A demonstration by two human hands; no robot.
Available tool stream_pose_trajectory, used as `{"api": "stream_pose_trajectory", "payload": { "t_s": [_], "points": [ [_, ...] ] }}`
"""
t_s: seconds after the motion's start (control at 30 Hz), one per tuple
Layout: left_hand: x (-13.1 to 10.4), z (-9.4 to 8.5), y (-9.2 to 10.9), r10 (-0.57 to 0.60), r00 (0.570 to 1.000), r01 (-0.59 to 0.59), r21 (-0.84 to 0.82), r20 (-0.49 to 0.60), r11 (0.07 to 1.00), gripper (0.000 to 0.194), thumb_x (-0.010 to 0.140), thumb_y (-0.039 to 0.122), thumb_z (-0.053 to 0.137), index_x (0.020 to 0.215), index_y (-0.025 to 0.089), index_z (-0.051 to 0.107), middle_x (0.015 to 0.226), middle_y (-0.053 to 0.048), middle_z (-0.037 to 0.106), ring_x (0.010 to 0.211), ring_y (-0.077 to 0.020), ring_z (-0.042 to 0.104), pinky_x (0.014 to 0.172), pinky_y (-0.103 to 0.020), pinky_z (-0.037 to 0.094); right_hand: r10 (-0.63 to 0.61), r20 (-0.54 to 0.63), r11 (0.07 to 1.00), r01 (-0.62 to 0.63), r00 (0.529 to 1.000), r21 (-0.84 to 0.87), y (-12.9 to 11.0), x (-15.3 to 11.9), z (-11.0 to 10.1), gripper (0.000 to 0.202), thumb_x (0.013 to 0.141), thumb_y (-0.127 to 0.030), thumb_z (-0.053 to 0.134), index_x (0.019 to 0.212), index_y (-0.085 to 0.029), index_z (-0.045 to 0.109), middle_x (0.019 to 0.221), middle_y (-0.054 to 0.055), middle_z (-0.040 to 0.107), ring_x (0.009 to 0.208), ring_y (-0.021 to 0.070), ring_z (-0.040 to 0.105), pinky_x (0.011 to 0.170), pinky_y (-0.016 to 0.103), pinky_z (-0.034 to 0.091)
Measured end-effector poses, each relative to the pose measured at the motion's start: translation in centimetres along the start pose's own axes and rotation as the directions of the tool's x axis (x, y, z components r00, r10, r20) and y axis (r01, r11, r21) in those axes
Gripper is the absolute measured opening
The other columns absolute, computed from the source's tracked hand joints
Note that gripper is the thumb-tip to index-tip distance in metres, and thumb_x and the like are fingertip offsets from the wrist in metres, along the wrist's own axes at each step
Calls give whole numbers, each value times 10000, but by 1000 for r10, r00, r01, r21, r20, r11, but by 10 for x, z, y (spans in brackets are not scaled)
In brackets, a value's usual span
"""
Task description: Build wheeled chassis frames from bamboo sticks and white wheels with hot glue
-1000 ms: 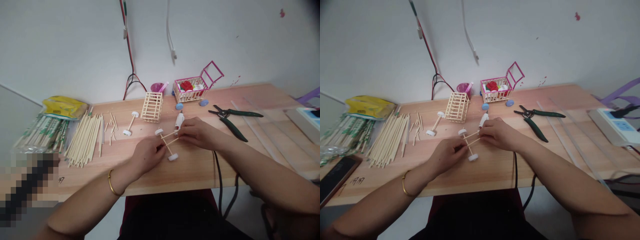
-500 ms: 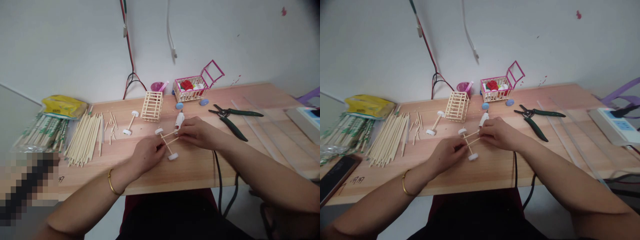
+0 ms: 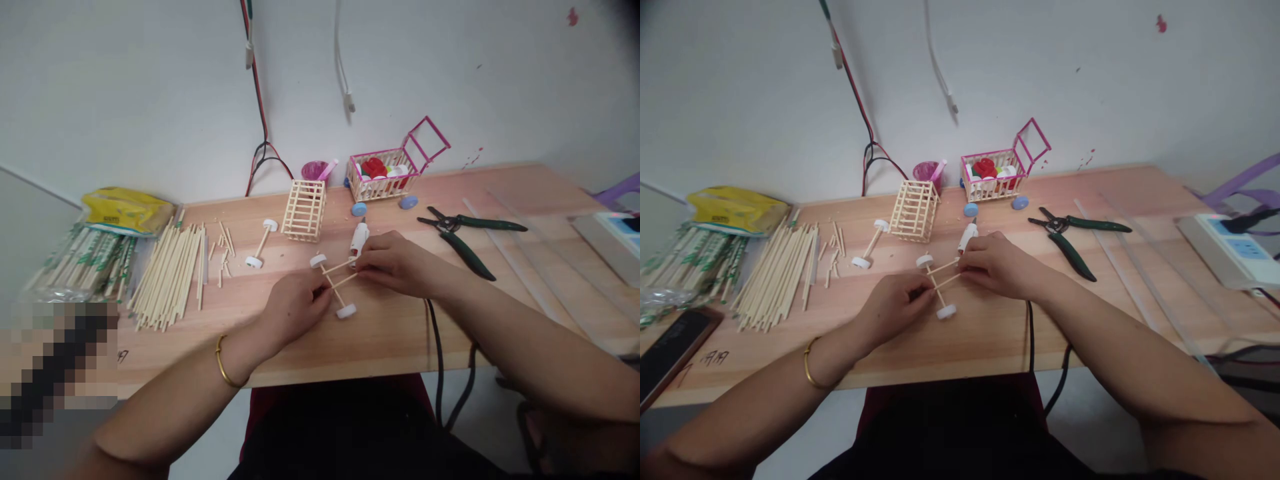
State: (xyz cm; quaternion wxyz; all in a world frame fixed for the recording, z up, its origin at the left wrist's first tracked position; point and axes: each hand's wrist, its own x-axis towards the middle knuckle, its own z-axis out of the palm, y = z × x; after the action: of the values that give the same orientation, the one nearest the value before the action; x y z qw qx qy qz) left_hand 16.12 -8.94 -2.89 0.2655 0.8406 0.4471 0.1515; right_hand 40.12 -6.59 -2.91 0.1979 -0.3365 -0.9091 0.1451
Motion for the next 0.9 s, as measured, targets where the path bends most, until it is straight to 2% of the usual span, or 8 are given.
{"api": "stream_pose_trajectory", "payload": {
  "t_s": [0.47,0.73,0.9],
  "points": [
    [-1,1,-1,45,999,-45,-9,-23,999,169,835,193,508,774,178,665,734,-24,665,650,-131,570,603,-247,409,-1,-1,1000,1,1000,-25,-3,-1,-2,135,895,-229,532,913,-192,661,949,80,651,873,188,582,767,319,384],
    [-2,-2,1,45,999,-45,-10,-1,999,166,846,192,506,774,176,655,762,-20,663,681,-134,573,623,-248,410,-10,-2,1000,10,1000,-29,-4,-2,-5,138,895,-233,535,910,-191,665,911,64,643,841,177,578,771,317,371],
    [-3,-1,1,85,996,-85,-19,-2,996,165,848,176,505,755,171,641,763,-20,655,711,-136,576,654,-254,423,-15,8,999,15,1000,-38,-6,-2,-7,152,903,-237,517,893,-187,661,890,66,642,827,176,571,758,313,368]
  ]
}}
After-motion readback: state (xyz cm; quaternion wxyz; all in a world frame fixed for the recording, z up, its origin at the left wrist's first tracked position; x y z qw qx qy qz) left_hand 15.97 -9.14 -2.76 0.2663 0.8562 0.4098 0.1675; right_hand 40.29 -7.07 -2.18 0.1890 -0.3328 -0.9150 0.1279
